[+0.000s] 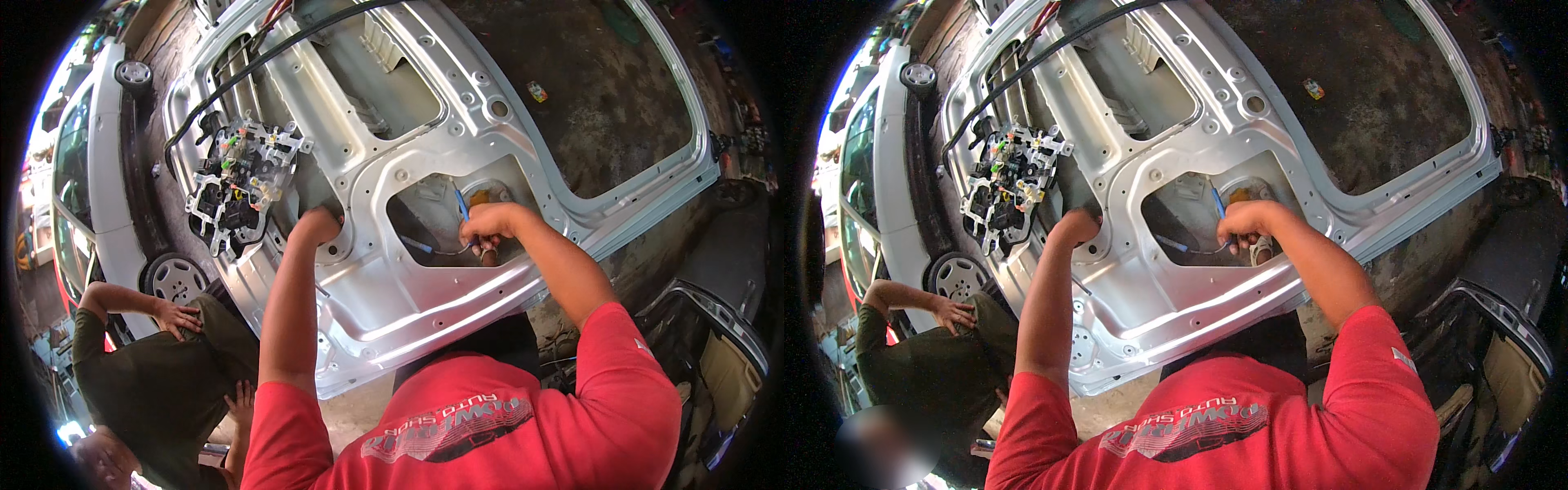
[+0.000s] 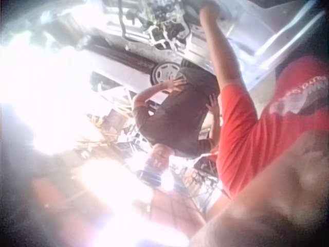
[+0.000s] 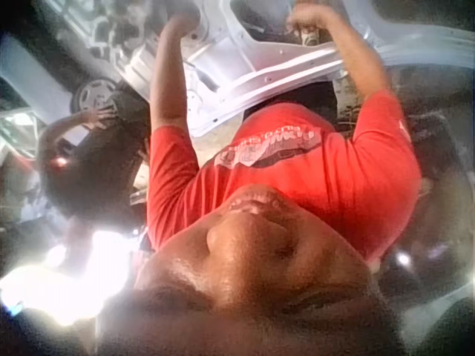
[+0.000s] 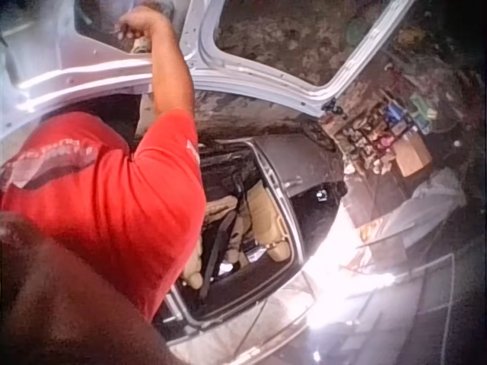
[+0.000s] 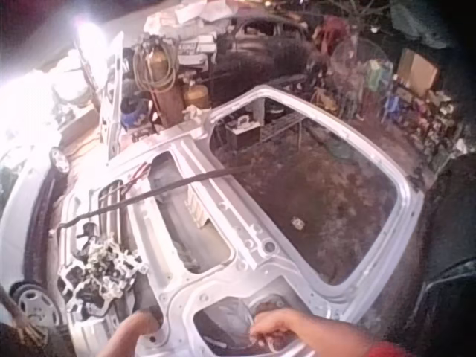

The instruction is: The person uses a screwdriver to remove screws from the interior frame of a car door. They then detach the door handle mechanism and remove the door panel, placing it on the floor.

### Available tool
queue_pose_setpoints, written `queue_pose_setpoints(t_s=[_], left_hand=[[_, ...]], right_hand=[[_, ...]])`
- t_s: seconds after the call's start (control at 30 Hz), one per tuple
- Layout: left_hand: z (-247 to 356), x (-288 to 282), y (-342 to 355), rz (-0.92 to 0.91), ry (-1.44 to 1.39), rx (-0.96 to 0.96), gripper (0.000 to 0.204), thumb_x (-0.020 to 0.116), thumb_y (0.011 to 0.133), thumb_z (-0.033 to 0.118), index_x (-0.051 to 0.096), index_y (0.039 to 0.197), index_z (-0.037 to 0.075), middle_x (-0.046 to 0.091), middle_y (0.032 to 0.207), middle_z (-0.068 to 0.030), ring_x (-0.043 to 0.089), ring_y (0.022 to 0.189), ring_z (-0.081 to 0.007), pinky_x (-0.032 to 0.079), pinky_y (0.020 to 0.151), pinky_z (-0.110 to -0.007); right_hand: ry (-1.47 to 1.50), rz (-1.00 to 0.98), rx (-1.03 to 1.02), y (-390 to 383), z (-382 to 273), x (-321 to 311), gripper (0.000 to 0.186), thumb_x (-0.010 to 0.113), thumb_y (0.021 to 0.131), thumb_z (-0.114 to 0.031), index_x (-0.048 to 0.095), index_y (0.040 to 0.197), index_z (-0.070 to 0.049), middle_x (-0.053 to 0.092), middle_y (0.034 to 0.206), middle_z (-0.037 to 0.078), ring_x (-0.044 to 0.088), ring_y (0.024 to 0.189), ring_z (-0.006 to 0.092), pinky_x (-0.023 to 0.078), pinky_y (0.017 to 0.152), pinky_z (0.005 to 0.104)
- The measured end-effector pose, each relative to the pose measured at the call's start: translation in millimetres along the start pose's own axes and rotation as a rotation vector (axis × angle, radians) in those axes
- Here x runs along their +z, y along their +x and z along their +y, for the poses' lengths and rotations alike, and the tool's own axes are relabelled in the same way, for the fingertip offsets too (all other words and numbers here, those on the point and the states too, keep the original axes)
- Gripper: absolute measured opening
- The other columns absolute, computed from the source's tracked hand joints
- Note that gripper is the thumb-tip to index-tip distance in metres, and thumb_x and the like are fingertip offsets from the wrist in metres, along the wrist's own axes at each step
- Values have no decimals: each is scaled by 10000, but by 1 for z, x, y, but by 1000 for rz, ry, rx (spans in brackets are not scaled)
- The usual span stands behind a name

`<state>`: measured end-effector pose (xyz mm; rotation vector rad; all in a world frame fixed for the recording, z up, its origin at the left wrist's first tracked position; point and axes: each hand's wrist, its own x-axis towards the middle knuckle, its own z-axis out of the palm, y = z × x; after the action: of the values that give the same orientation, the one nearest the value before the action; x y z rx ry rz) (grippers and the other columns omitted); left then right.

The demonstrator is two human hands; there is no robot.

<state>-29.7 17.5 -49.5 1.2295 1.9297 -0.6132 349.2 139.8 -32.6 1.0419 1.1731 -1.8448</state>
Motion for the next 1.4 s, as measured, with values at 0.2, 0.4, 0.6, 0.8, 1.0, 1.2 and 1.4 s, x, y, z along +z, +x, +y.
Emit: queue_pose_setpoints(t_s=[0.2,0.4,0.6,0.8,1.0,1.2,1.4], left_hand=[[24,-25,-20,-107,-21,-93,437,613,909,360,723,1018,-49,676,1139,-253,661,1069,-386,527,914,-420],[26,-30,-26,-112,-49,-113,493,622,915,410,719,1014,-62,679,1125,-254,666,1054,-385,526,914,-422],[-9,-1,-7,9,57,66,494,560,938,408,724,954,-57,692,1036,-281,691,965,-398,545,836,-449],[14,-20,-18,-61,41,28,536,470,972,443,731,977,-25,682,1083,-265,658,1031,-417,515,913,-453],[-19,12,10,22,160,104,600,322,1032,425,743,931,9,680,1076,-253,639,1034,-433,496,936,-470],[-12,12,4,22,240,146,610,271,1049,378,739,882,23,686,1058,-238,635,1019,-434,490,930,-479],[-43,31,1,91,145,106,538,336,1032,354,733,910,12,677,1049,-266,632,1024,-438,485,939,-483]], right_hand=[[-199,77,73,-10,-3,44,164,659,768,-182,682,706,-32,650,700,85,527,510,164,388,449,352],[-189,33,122,-3,-27,51,243,665,817,-219,687,888,13,613,698,105,606,576,220,462,524,392],[-77,-143,195,0,-39,68,347,667,829,-218,688,1073,28,700,1008,142,680,875,261,553,722,478],[-74,1,51,7,-25,67,296,670,832,-202,701,1029,17,710,1013,135,688,870,224,551,736,423],[107,245,-230,37,-37,37,224,618,897,-188,687,984,7,695,811,110,618,603,170,475,540,299],[410,422,-477,39,-28,40,304,637,926,-234,669,1130,-10,574,754,12,540,666,98,435,534,273],[727,195,-551,34,-31,48,276,595,967,-236,661,1159,-49,511,715,-25,502,622,98,416,508,241]])
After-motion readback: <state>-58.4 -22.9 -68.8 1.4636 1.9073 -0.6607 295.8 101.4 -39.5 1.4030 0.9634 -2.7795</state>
